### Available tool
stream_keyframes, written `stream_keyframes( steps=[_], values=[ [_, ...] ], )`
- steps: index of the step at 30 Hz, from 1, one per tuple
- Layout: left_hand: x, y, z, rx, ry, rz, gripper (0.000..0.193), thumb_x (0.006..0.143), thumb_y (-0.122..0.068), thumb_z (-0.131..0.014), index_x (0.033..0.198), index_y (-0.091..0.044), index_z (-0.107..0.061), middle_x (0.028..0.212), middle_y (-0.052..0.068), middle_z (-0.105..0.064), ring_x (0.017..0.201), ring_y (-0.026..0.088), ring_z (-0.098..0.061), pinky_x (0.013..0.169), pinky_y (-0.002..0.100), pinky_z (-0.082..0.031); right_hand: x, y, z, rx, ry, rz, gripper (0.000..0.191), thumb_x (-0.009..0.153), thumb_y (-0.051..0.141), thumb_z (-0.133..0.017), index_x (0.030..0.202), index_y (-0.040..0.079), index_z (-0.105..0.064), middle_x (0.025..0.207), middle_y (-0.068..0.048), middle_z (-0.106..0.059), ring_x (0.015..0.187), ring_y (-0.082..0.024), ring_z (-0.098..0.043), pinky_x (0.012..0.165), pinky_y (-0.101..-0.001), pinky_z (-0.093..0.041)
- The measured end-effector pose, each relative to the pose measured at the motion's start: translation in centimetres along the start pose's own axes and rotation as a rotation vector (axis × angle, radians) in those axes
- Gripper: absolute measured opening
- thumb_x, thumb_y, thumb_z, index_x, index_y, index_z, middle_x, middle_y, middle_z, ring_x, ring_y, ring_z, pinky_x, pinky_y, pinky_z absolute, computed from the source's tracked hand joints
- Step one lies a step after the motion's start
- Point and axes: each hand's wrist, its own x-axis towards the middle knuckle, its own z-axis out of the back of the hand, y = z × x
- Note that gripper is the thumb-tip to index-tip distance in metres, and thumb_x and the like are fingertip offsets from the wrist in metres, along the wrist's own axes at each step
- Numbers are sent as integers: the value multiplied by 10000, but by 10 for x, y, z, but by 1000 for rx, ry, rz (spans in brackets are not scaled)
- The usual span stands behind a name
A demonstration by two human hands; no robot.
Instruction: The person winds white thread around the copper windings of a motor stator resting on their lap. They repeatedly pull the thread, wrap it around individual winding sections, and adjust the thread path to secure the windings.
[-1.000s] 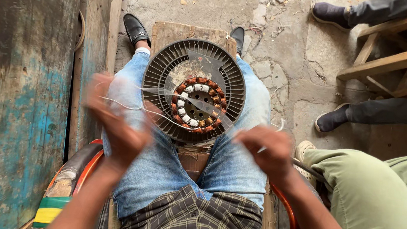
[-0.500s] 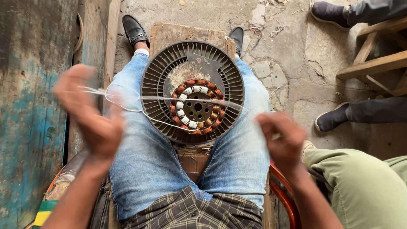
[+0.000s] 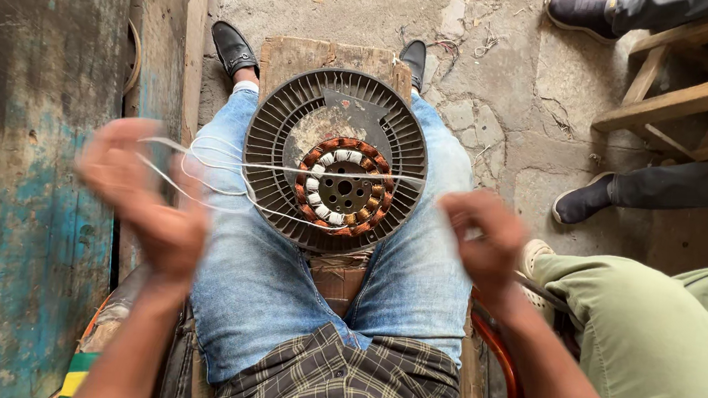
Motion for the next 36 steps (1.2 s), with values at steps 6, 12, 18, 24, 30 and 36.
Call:
stream_keyframes(
  steps=[6,12,18,24,30,36],
  values=[
    [-36,-31,-34,-399,796,-220,209,808,-54,-708,998,-139,-726,904,40,-719,873,217,-690,1116,527,-482,-11,50,-16,265,248,367,161,928,195,-785,1003,67,-722,808,-36,-707,658,-160,-679,546,-312,-514],
    [28,-16,12,-180,-8,495,279,811,96,-463,923,-40,-679,864,64,-663,748,181,-670,731,314,-559,5,-10,11,68,79,-27,60,945,90,-782,994,83,-748,831,-56,-727,630,-150,-655,549,-287,-504],
    [10,-66,-17,36,268,-211,141,860,-86,-594,972,-89,-680,934,73,-700,909,218,-688,950,425,-523,-7,20,-7,302,223,212,113,889,114,-801,987,97,-748,826,-49,-741,649,-143,-684,559,-281,-538],
    [-1,-70,-22,-322,584,-272,117,972,-53,-606,965,-123,-699,923,58,-757,953,193,-732,1114,434,-561,-4,18,3,232,281,280,78,925,120,-796,980,101,-744,872,-58,-752,749,-151,-728,628,-291,-583],
    [47,-57,9,92,-9,325,183,1007,-166,-586,1077,-21,-674,1084,127,-661,1171,297,-554,1102,422,-384,0,-16,9,297,40,-325,50,976,76,-731,1018,98,-745,877,-47,-752,750,-128,-728,609,-241,-585],
    [-8,-98,-34,-90,610,-506,624,826,-423,-728,1246,35,-670,1252,166,-675,1228,315,-599,1178,524,-261,-12,40,-10,359,368,304,136,863,142,-812,970,90,-747,835,-54,-736,688,-193,-697,595,-316,-538]
  ],
)
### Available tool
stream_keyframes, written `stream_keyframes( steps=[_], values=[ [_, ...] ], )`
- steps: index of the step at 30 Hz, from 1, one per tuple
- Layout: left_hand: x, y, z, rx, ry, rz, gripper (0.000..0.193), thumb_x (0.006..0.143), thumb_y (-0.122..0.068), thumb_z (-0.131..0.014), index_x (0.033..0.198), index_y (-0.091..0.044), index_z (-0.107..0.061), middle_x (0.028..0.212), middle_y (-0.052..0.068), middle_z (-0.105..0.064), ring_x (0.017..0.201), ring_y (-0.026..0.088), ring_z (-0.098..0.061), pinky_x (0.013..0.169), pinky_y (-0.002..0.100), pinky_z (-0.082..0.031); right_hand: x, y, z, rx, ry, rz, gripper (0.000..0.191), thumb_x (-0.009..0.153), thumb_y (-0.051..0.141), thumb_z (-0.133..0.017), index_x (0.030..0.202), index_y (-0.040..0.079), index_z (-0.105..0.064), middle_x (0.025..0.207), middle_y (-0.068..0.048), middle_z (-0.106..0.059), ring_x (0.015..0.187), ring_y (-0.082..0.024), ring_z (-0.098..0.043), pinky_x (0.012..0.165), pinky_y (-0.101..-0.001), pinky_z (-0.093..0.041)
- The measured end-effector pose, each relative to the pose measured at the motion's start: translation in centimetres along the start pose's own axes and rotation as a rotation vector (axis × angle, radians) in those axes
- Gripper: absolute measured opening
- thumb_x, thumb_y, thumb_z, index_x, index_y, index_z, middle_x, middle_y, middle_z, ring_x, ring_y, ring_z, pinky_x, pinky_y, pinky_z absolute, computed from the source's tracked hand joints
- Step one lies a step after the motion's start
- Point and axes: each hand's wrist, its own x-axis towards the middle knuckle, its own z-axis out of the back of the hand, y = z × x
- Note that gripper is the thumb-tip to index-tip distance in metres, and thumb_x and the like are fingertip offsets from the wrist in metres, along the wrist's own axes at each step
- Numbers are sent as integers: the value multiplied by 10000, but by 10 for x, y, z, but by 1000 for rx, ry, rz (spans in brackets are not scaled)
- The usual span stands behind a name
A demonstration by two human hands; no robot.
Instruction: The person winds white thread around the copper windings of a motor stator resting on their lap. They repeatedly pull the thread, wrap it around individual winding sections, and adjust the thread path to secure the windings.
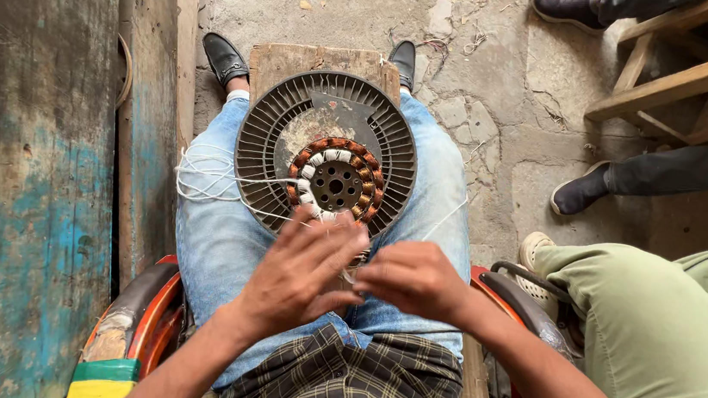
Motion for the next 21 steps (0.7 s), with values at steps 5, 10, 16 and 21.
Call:
stream_keyframes(
  steps=[5,10,16,21],
  values=[
    [-25,41,27,-243,-246,200,220,959,-11,-508,921,-66,-717,811,93,-746,770,228,-726,957,398,-577,-8,-25,25,-67,-114,-112,64,912,78,-756,969,107,-750,919,-39,-784,709,-134,-740,617,-254,-583],
    [-12,57,54,-37,-707,828,190,1019,-174,-608,1003,-14,-710,963,119,-615,909,174,-595,845,414,-479,-21,-43,45,-72,-365,-450,75,943,40,-728,1008,70,-752,905,-66,-763,760,-128,-737,647,-262,-600],
    [-9,9,-4,-90,-17,-16,466,819,-512,-737,1084,-129,-722,1004,27,-738,1087,212,-677,1113,619,-277,-4,2,9,16,8,-28,136,839,99,-820,951,75,-747,811,-76,-738,702,-209,-720,613,-321,-558],
    [-32,43,10,-270,-175,98,122,1035,-77,-631,1051,-167,-711,946,18,-774,929,190,-742,914,371,-579,-14,-14,32,-38,-107,-157,96,863,68,-782,957,84,-769,801,-44,-751,667,-146,-718,604,-281,-565]
  ],
)
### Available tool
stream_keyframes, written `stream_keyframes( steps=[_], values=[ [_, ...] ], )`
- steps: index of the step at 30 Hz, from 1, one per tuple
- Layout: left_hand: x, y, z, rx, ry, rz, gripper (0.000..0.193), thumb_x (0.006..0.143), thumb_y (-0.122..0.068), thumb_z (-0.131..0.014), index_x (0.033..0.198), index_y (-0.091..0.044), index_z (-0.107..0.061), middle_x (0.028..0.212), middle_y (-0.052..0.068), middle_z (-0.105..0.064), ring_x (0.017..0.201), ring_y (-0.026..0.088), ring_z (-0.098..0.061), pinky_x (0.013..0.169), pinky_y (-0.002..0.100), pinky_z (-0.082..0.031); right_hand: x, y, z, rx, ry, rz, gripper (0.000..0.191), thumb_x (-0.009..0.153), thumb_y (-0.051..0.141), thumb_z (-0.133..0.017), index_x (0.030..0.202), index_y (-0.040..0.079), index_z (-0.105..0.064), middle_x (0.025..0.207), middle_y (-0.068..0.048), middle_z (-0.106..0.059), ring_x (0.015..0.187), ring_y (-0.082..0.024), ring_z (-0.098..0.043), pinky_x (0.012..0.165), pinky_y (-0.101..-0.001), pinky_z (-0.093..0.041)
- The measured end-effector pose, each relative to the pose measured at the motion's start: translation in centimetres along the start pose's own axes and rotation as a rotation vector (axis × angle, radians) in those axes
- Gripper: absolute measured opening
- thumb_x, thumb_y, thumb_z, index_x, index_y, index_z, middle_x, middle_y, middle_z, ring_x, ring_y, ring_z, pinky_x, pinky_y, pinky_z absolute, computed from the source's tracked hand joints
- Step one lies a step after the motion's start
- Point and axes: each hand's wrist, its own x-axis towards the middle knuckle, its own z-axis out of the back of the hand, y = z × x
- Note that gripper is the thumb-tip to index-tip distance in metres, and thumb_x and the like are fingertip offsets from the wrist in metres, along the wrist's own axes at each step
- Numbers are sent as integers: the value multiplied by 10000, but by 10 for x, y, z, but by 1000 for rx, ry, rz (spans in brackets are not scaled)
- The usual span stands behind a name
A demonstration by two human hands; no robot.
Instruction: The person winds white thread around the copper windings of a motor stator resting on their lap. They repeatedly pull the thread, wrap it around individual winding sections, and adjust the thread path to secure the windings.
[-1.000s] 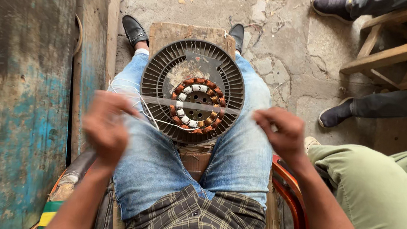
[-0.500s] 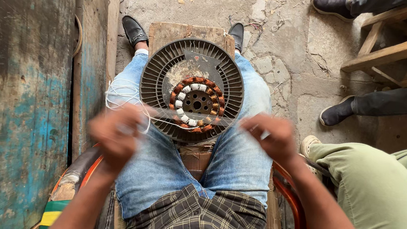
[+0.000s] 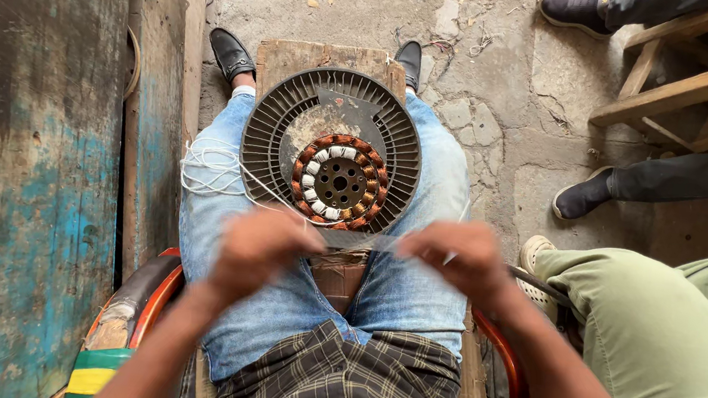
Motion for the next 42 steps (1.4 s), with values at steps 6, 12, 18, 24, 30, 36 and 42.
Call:
stream_keyframes(
  steps=[6,12,18,24,30,36,42],
  values=[
    [21,8,55,506,-673,560,225,980,-79,-660,1145,72,-669,995,215,-544,895,293,-540,822,413,-446,3,-21,10,-93,-209,-275,27,920,89,-781,922,78,-755,792,-39,-737,672,-123,-708,597,-267,-560],
    [23,-43,-15,161,65,-147,534,751,-478,-729,1109,-84,-682,1037,94,-730,1027,248,-682,1132,554,-278,11,35,-20,-11,118,177,174,833,177,-848,911,50,-756,690,-61,-672,599,-210,-646,520,-358,-485],
    [3,-9,20,-136,-222,310,288,1017,-13,-408,907,-65,-669,797,55,-729,709,129,-725,665,309,-582,12,22,1,-1,-51,40,99,900,131,-800,962,76,-745,785,-39,-715,634,-119,-662,540,-283,-504],
    [19,2,45,1208,-538,269,494,943,-199,-673,1236,164,-511,1256,365,-551,1191,491,-511,997,593,-411,15,14,5,42,-115,-94,75,921,126,-778,959,66,-755,794,-33,-728,635,-119,-687,534,-271,-526],
    [18,-41,-35,135,80,-201,301,945,-368,-694,1006,-74,-728,1001,50,-739,964,175,-712,942,441,-563,13,41,-18,125,120,102,155,843,141,-823,870,33,-715,716,-96,-657,612,-235,-646,531,-370,-476],
    [-6,-9,6,5,-157,137,89,937,3,-672,979,-64,-713,912,63,-744,814,191,-738,736,316,-596,13,17,2,94,-38,-106,91,889,108,-802,951,59,-756,832,-51,-744,684,-134,-708,574,-285,-550],
    [-9,9,27,-219,-654,526,81,1109,-61,-630,1095,0,-680,970,86,-753,582,45,-563,549,205,-439,9,0,17,-113,-89,-218,128,875,98,-799,997,60,-797,842,-51,-721,712,-138,-679,598,-294,-532]
  ],
)
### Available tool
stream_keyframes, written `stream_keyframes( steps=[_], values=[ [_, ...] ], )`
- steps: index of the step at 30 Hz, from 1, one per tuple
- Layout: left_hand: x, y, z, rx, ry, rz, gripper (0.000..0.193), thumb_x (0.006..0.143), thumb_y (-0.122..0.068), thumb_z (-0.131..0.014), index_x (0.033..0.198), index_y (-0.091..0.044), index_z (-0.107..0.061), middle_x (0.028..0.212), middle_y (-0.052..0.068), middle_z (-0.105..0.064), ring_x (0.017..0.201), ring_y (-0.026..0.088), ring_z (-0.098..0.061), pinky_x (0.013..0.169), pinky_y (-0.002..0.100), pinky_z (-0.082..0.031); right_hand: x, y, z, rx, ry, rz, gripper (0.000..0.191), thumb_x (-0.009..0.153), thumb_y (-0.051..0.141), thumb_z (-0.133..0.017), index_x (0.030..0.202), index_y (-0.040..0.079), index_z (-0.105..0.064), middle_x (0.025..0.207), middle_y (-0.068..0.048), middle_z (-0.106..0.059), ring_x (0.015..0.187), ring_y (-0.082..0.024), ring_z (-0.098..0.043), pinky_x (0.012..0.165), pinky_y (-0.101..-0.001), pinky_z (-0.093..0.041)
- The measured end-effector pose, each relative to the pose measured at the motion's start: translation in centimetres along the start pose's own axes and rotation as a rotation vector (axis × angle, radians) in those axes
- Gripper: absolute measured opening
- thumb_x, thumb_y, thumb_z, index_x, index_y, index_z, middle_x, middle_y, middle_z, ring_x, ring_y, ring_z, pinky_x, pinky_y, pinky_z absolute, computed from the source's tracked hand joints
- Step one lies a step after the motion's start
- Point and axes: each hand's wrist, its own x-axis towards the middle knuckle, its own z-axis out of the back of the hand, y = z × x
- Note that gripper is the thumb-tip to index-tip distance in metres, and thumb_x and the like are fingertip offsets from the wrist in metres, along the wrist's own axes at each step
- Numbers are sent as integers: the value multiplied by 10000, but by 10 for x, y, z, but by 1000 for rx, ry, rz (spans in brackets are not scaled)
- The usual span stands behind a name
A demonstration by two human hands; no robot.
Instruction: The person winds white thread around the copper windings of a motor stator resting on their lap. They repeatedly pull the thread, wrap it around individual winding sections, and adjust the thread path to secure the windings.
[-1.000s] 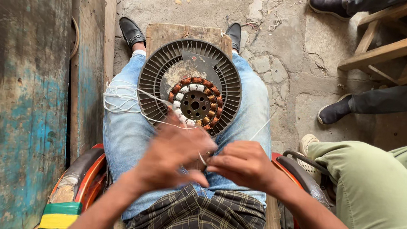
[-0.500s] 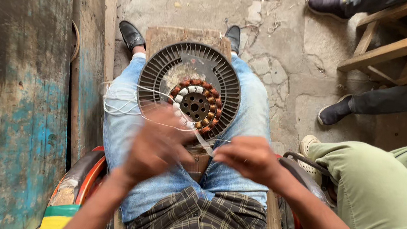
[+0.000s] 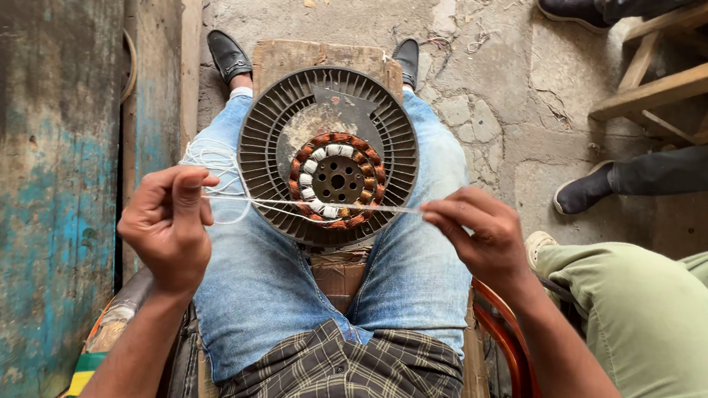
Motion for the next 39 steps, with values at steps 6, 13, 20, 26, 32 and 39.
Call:
stream_keyframes(
  steps=[6,13,20,26,32,39],
  values=[
    [-1,-4,-5,-51,327,-64,180,1080,-152,-636,1167,5,-649,898,72,-762,533,18,-568,449,194,-437,7,-28,2,-398,-229,128,139,855,74,-775,990,88,-751,1027,-159,-715,979,-279,-665,808,-369,-562],
    [-7,-23,-27,-81,1254,289,147,940,-157,-705,1038,-70,-773,749,62,-787,466,90,-668,400,234,-517,-1,-46,10,270,-283,-366,175,1033,102,-650,1179,113,-746,1021,-89,-736,844,-149,-709,760,-296,-604],
    [-44,-32,-61,-66,1415,96,114,990,-147,-697,1031,-48,-734,789,73,-774,697,144,-769,657,270,-600,-7,-15,-26,362,234,-252,232,1048,184,-572,1107,45,-749,940,-80,-798,793,-152,-750,733,-310,-625],
    [-43,-42,-52,-289,1341,305,143,999,-126,-652,1052,-9,-714,894,78,-783,724,145,-783,652,265,-648,-28,31,-59,760,685,-266,373,1104,273,-467,1355,15,-562,1144,-128,-705,1047,-188,-669,866,-333,-536],
    [-48,-41,-57,-60,1727,459,153,999,-159,-658,1016,-19,-718,851,78,-777,702,125,-772,629,262,-616,-23,15,-37,1230,169,-531,327,1132,203,-545,1302,-68,-610,937,-125,-725,876,-181,-680,834,-351,-558],
    [-42,-31,-53,48,1710,280,142,974,-185,-663,1018,-74,-739,838,18,-786,745,122,-777,672,303,-618,-21,5,-15,915,-106,-349,449,1079,141,-532,1494,-20,-474,909,-105,-672,858,-159,-645,819,-328,-560]
  ],
)
